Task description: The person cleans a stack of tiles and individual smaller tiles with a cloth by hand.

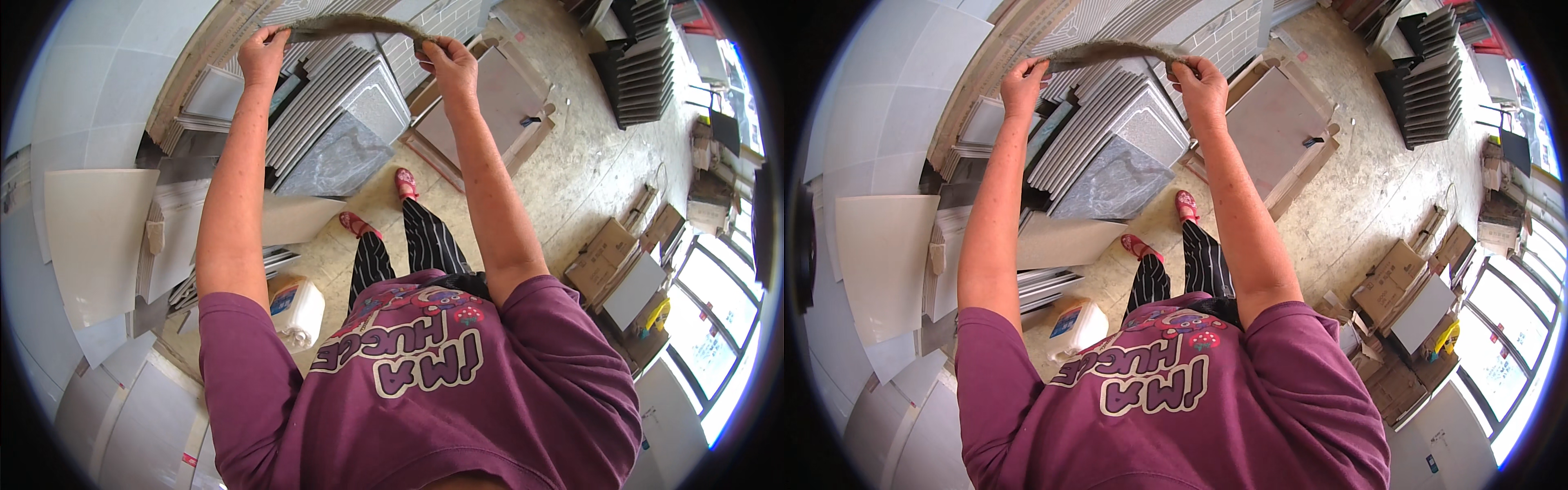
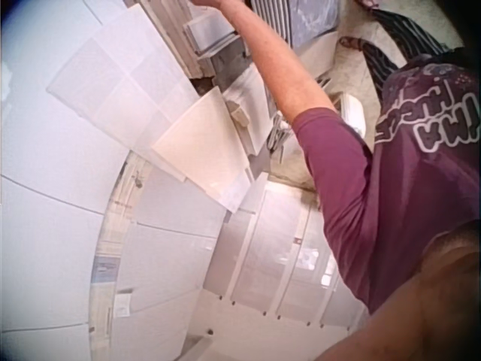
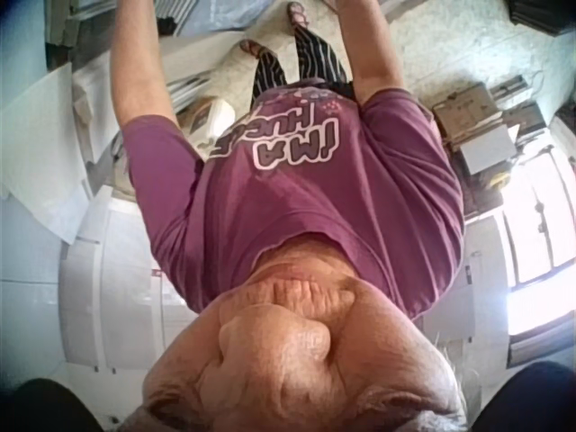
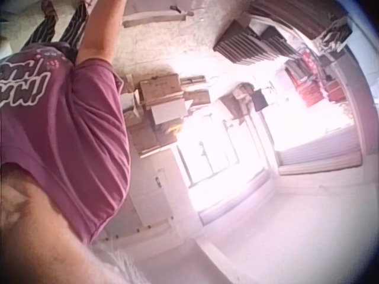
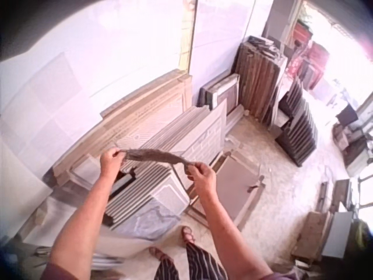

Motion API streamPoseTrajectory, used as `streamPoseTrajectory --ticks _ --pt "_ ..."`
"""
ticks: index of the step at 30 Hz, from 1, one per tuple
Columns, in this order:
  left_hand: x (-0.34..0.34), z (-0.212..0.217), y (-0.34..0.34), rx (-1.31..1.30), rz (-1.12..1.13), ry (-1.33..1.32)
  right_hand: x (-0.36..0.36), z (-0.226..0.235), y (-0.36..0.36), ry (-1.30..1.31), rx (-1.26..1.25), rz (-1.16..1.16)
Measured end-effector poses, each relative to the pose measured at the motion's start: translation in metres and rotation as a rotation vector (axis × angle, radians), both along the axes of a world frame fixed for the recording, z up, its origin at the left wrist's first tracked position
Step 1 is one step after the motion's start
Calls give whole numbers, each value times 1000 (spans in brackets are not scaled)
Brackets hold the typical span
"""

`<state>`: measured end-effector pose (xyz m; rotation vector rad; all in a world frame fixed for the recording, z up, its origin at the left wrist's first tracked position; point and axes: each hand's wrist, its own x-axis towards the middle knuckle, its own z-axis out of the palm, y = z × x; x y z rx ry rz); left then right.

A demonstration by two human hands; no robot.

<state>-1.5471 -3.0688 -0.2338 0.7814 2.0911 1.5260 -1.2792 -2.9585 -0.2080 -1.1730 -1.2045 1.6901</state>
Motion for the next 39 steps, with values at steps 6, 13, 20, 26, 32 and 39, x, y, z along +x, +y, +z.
streamPoseTrajectory --ticks 6,13,20,26,32,39 --pt "-8 -30 -48 -242 98 9 -16 -46 -38 -218 37 120" --pt "-16 -111 -240 -456 188 -52 -19 -101 -162 -537 119 795" --pt "-17 -78 -384 -600 317 57 -29 -62 -228 -290 -76 1218" --pt "-28 -38 -334 -540 355 71 -48 -71 -208 -142 -298 1059" --pt "-25 -65 -212 -462 182 138 -28 -93 -130 -236 -271 695" --pt "-5 -36 -51 -322 14 282 8 -43 -26 -100 -176 193"
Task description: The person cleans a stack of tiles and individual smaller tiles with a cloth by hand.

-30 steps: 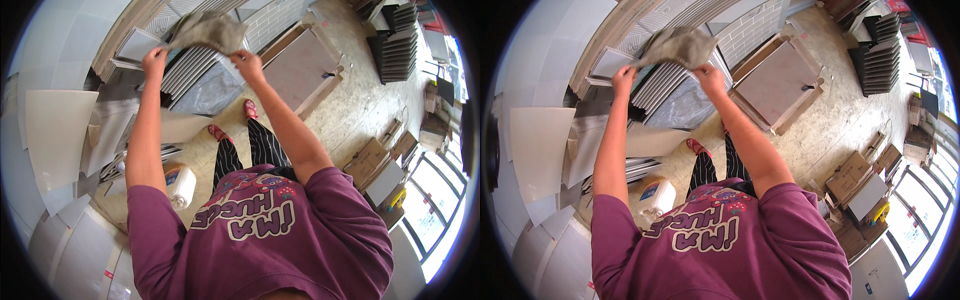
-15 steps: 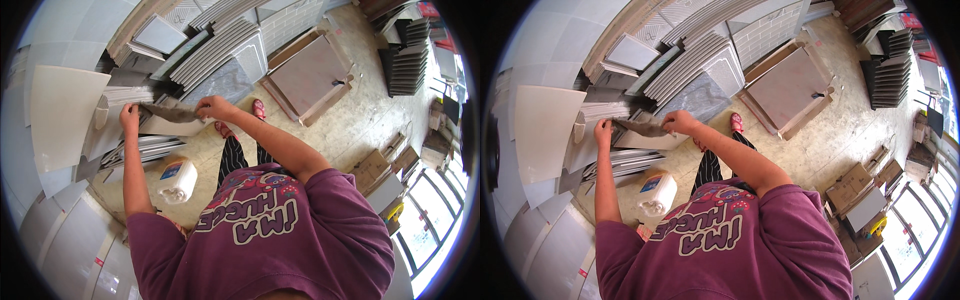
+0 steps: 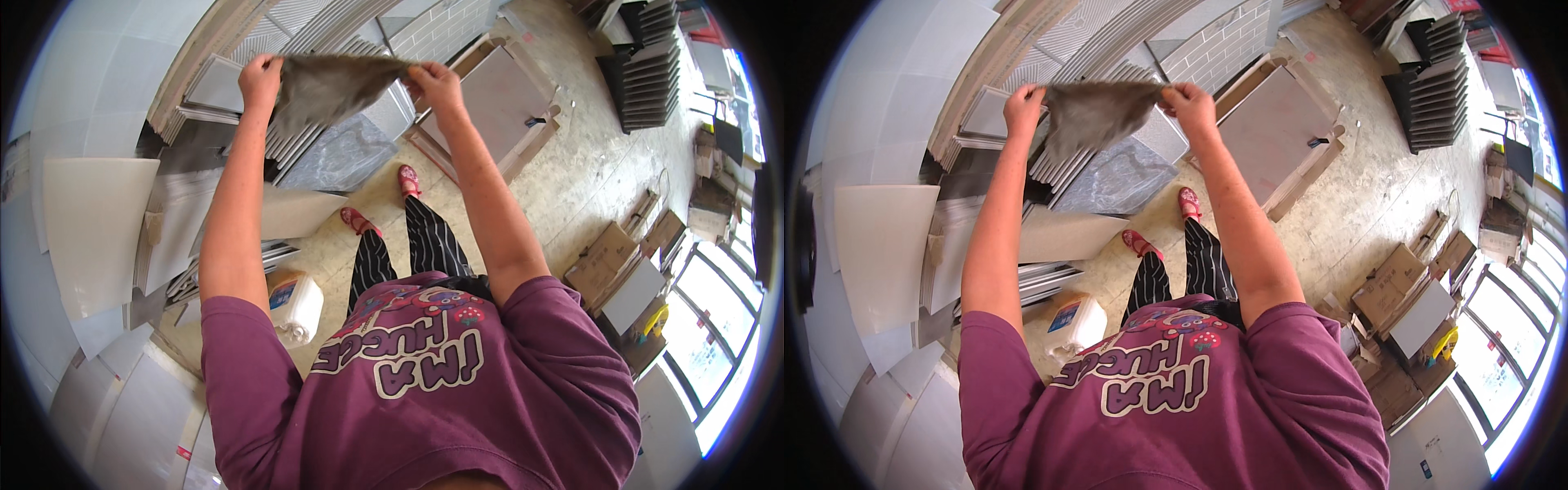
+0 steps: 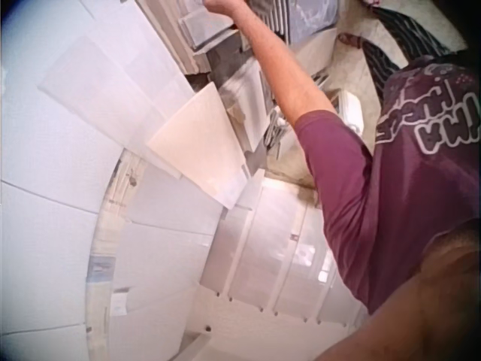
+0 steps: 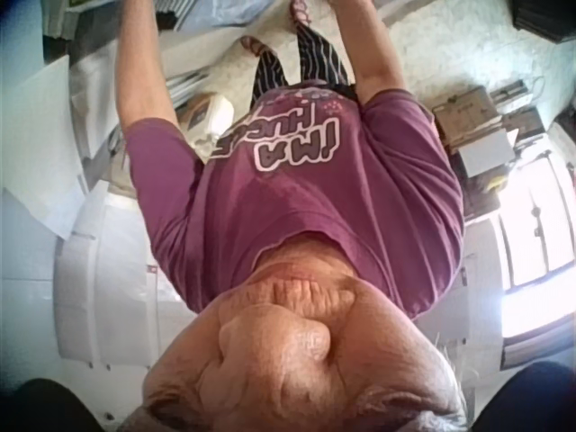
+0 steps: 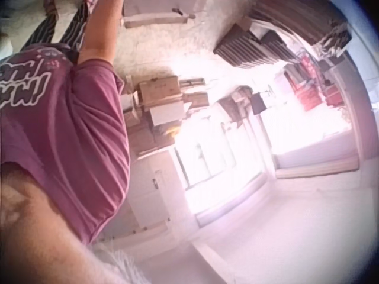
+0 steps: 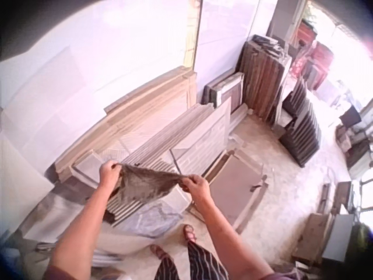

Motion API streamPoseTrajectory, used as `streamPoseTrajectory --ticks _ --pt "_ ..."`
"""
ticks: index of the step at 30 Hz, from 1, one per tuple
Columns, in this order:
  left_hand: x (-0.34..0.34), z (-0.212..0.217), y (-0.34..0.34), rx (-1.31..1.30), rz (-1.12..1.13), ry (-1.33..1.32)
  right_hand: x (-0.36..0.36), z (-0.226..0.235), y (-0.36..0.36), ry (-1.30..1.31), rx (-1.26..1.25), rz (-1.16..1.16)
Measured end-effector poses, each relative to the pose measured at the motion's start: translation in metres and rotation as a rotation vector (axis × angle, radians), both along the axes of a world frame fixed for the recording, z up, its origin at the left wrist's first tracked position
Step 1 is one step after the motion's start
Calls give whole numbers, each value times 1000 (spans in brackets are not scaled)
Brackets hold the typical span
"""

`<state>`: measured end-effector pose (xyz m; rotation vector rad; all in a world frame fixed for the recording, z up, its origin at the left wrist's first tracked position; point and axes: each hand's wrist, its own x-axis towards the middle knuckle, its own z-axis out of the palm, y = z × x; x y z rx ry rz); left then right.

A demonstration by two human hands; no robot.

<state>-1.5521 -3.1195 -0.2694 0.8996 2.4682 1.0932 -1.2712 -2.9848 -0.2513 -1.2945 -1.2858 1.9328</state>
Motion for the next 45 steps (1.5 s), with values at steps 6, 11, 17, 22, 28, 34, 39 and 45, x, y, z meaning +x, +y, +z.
streamPoseTrajectory --ticks 6,11,17,22,28,34,39,45 --pt "6 13 49 161 -70 -35 8 31 25 62 150 -118" --pt "1 -24 12 91 -30 -77 -1 -4 -5 -73 184 -59" --pt "10 -68 -121 -162 -26 99 -2 -67 -106 -369 299 474" --pt "17 -59 -267 -393 73 75 0 -61 -191 -236 271 932" --pt "14 -34 -335 -499 204 47 -21 -27 -217 -227 -11 977" --pt "3 -64 -286 -399 249 -66 -20 -62 -180 -270 80 765" --pt "8 -88 -163 -181 160 -109 -1 -85 -98 -294 124 322" --pt "25 -49 -24 63 -58 -60 16 -54 -14 -169 197 -125"
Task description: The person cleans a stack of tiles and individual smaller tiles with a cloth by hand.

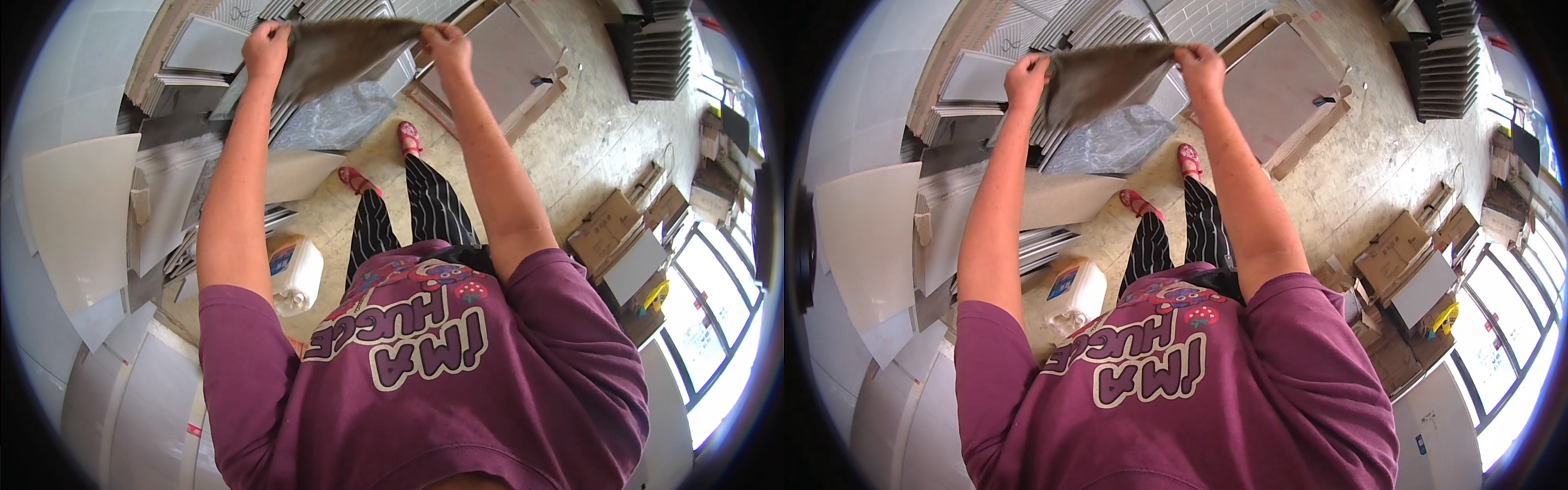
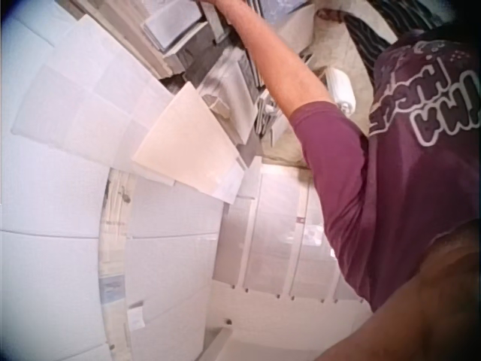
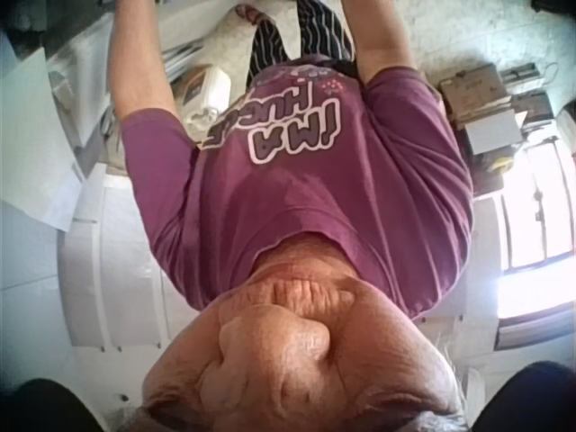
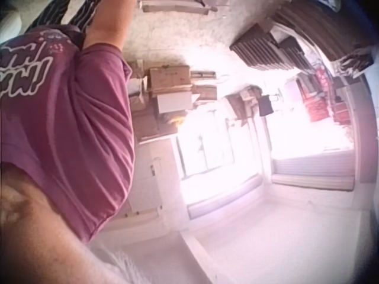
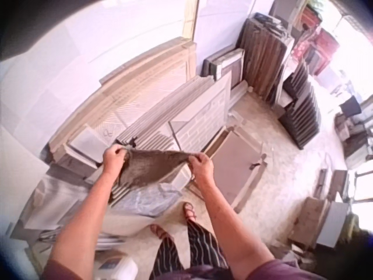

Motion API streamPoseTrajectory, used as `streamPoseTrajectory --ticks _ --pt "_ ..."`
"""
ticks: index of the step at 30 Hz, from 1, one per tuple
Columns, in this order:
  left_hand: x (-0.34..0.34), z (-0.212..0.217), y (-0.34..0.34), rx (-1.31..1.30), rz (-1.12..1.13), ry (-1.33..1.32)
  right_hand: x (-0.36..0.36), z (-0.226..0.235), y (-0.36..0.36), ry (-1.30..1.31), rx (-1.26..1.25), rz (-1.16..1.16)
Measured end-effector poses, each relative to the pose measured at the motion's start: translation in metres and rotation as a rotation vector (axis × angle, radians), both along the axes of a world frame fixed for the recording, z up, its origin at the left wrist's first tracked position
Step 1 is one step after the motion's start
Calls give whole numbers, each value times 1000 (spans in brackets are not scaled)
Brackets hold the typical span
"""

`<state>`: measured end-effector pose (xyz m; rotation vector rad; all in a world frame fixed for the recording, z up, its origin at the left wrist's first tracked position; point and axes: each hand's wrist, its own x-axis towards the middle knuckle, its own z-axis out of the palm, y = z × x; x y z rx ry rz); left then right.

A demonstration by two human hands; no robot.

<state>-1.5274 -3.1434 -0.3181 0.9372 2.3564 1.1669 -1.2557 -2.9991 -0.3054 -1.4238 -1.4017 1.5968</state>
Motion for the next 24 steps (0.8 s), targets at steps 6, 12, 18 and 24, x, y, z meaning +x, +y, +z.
streamPoseTrajectory --ticks 6,12,18,24 --pt "6 35 43 46 -56 -144 4 40 19 98 153 -198" --pt "4 -12 -24 23 37 -63 1 -9 -28 -182 169 -23" --pt "19 -27 -175 -299 124 -66 -1 -29 -140 -373 6 766" --pt "22 -27 -339 -462 322 -176 -10 -11 -211 -273 -271 1096"
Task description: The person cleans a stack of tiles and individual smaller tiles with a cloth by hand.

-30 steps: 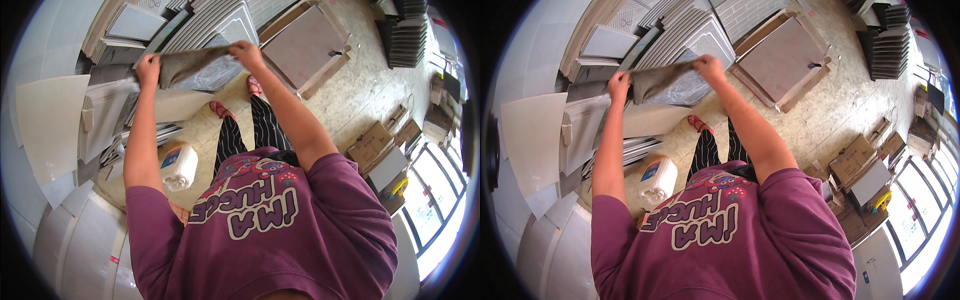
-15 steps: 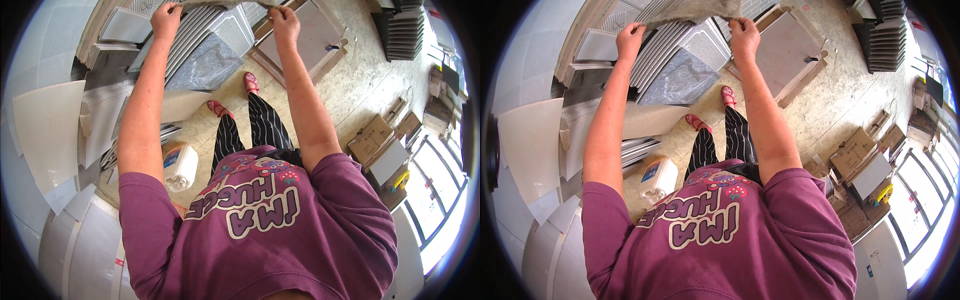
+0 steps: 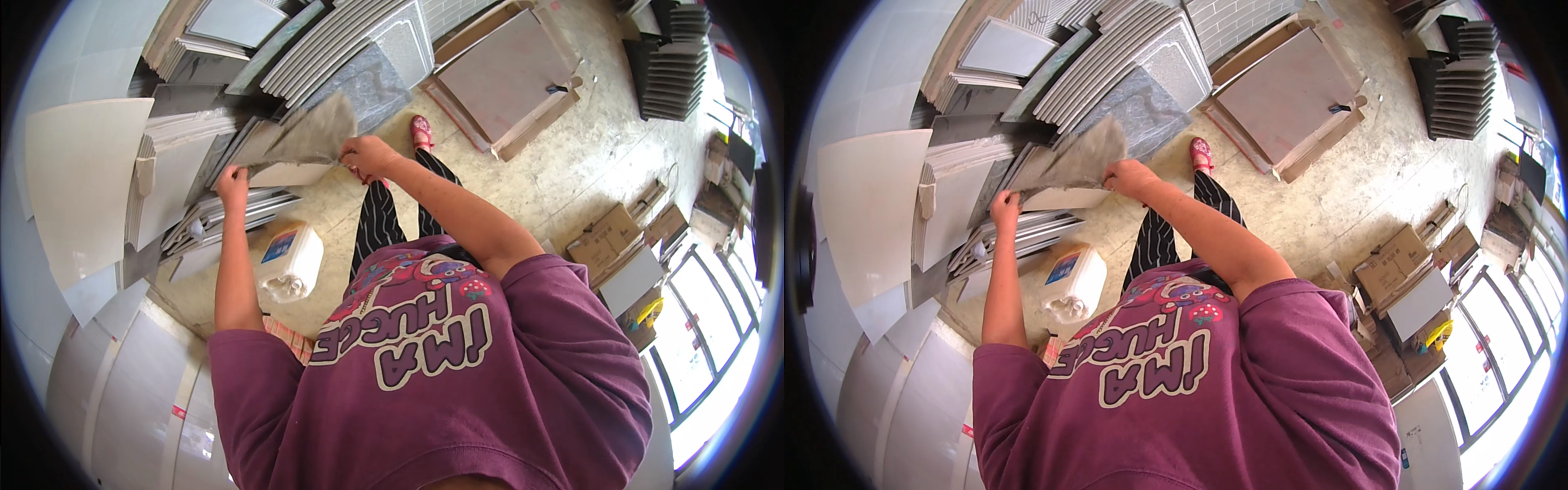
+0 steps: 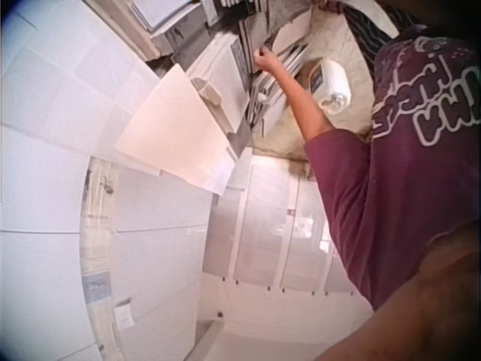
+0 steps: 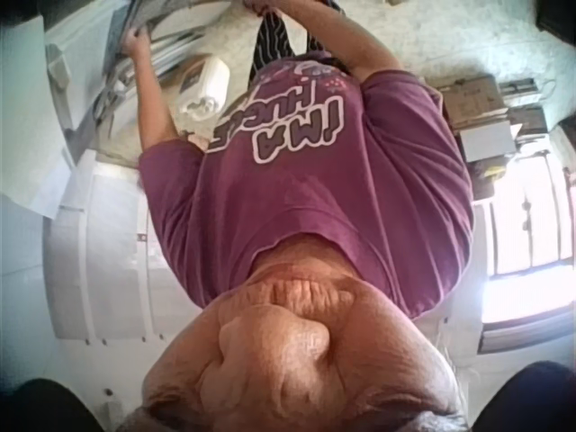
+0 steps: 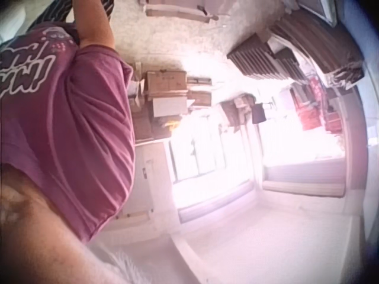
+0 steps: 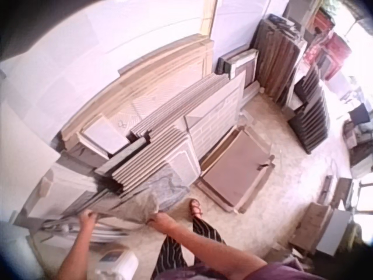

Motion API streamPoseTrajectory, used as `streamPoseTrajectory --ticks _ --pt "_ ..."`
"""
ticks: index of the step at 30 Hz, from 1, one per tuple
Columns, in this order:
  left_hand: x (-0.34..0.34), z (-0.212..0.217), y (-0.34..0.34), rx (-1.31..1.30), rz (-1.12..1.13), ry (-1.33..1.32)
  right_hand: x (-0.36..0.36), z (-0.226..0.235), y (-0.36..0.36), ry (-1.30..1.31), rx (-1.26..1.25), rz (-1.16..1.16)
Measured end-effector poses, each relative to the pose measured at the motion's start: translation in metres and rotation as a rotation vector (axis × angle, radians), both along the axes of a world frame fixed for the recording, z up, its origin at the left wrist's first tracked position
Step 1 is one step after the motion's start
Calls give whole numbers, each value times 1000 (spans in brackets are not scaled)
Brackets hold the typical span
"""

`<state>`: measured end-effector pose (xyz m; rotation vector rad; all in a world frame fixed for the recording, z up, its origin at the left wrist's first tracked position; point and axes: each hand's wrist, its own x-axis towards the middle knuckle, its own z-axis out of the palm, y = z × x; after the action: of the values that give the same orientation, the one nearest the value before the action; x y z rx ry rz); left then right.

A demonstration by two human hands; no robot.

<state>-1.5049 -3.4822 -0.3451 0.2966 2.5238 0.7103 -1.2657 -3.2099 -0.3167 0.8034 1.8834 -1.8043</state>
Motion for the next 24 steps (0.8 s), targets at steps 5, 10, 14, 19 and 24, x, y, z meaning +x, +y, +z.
streamPoseTrajectory --ticks 5,10,14,19,24 --pt "-3 12 -18 -106 -121 124 -11 -5 -1 -26 -28 -54" --pt "-11 -4 48 10 -21 35 -13 -34 29 75 99 -229" --pt "-14 -33 116 80 -85 49 -10 -34 83 62 314 -402" --pt "-7 -13 230 289 -92 -62 -6 -24 181 161 383 -786" --pt "-7 27 320 479 -280 82 -18 39 250 320 451 -1036"
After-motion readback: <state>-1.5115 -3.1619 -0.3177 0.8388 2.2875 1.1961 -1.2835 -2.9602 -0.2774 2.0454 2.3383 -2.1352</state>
